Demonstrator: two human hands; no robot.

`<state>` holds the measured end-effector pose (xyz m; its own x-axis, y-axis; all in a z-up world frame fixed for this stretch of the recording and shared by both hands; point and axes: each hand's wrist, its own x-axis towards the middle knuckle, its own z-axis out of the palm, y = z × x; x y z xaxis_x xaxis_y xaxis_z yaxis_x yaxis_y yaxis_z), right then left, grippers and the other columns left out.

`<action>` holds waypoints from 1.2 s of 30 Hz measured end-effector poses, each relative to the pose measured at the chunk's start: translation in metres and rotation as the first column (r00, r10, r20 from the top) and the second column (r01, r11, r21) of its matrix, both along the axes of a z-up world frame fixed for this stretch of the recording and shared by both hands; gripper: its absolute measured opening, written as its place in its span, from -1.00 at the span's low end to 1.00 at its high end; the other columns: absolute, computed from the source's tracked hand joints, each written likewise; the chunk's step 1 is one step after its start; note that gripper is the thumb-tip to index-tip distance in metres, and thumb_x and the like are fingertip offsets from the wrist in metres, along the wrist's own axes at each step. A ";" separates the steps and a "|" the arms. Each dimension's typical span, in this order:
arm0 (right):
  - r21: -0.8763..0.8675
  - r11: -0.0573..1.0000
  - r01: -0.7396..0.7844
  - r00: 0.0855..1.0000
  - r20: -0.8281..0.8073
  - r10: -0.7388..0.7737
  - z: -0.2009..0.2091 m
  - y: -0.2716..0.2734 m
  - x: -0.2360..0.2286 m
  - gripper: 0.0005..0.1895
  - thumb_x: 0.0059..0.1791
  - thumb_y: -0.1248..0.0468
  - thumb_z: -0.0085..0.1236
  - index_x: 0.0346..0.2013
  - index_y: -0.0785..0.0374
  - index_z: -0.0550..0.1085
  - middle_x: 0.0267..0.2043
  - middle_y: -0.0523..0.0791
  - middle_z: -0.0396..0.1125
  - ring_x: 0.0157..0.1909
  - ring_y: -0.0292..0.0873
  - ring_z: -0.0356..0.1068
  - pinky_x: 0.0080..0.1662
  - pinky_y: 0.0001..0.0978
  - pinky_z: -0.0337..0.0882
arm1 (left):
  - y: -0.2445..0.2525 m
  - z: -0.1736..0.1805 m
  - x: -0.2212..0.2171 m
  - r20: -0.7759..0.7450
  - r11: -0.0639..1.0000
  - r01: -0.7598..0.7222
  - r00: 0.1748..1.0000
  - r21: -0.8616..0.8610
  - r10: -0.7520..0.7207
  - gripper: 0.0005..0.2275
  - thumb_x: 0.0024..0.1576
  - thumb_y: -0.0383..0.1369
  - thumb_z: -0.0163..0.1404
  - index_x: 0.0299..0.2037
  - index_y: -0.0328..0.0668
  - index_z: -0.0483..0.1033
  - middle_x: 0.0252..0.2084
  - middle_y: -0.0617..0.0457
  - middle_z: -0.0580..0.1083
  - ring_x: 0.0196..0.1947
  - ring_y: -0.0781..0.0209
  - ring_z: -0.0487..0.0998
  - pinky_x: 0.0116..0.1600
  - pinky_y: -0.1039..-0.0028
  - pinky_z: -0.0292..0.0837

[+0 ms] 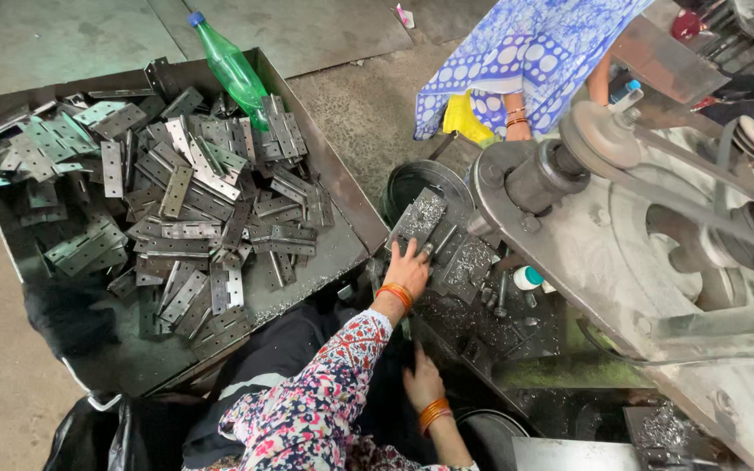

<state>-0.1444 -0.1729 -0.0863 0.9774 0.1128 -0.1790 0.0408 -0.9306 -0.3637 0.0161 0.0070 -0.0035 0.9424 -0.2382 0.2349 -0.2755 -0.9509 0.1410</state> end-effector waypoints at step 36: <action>0.197 0.980 0.020 0.995 0.089 -0.039 -0.021 0.017 -0.030 -0.06 -0.12 0.30 0.19 0.48 -0.21 -0.01 0.27 0.09 0.28 0.16 0.26 0.38 0.06 -0.02 0.49 | -0.014 0.017 0.050 -0.089 0.998 0.042 0.995 -0.045 -0.046 -0.67 0.25 -0.26 -0.18 0.13 -0.03 0.57 0.40 0.17 0.30 0.49 -0.13 0.01 0.43 -0.38 -0.19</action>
